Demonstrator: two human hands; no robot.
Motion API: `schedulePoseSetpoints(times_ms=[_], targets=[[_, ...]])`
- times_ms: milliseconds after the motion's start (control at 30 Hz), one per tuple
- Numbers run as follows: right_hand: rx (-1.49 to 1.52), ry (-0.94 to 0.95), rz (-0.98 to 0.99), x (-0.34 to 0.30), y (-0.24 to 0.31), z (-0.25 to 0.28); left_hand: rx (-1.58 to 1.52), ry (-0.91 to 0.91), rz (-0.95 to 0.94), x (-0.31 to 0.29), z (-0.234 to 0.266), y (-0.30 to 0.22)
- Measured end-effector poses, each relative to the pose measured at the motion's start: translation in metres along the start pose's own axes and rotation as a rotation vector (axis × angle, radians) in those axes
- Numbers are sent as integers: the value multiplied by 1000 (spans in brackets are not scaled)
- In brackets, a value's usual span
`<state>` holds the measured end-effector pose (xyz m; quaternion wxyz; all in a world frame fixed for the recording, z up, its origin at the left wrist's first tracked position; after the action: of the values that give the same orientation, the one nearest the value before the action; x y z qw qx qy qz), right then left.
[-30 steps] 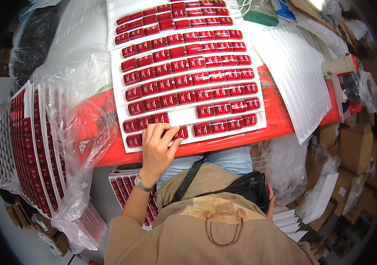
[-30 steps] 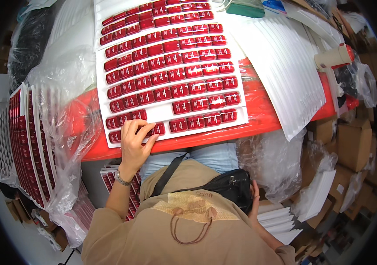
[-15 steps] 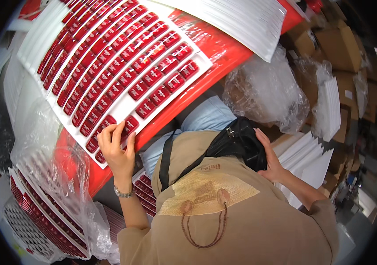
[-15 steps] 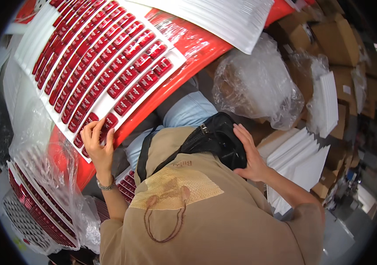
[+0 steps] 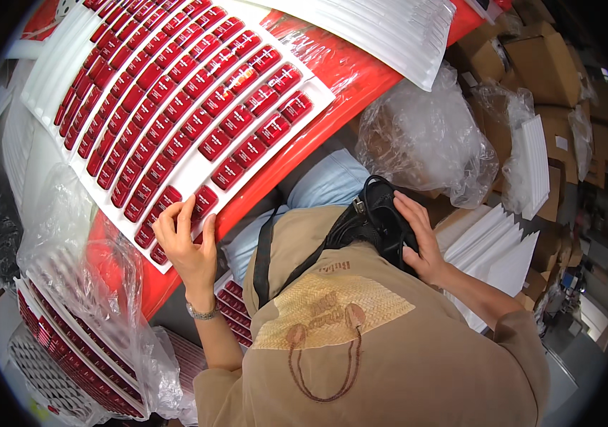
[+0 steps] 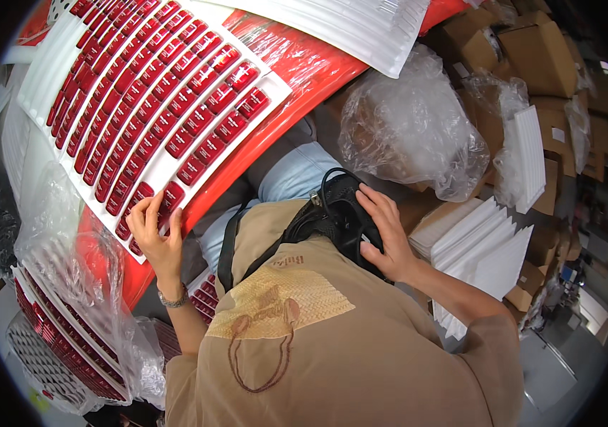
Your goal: Sorting small red components into compartments of a white tray at a factory workstation.
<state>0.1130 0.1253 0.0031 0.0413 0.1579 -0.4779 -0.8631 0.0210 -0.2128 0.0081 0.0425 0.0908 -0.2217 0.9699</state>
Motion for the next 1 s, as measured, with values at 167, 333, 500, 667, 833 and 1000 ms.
schedulePoseSetpoints(times_ms=[167, 333, 500, 667, 833, 1000], targets=[[18, -15, 1, 2, 0, 2, 8, -14, -2, 2, 0, 0], [15, -4, 6, 4, 0, 4, 16, -31, 1, 3, 3, 0], [-37, 41, 32, 7, -20, 28, 18, -19, -30, 10, 3, -2], [-438, -396, 190, 136, 20, 139, -33, -45, 6, 12, 4, -1], [-948, -578, 142, 234, -14, 186, 8, -45, 7, 13, 2, -6], [-979, -499, 158, 231, -35, 185, -62, -74, 40, 11, 3, 1]])
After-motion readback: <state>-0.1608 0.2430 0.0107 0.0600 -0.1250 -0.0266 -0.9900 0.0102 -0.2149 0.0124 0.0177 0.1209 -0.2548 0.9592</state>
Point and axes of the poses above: each hand's wrist, its own x-axis towards the middle knuckle, its own z-axis out of the back of the hand, y = z × x, the point moved 8 cm from there along x, towards the middle knuckle, and after that the axes turned 4 degrees about x, right-handed, at the moved point
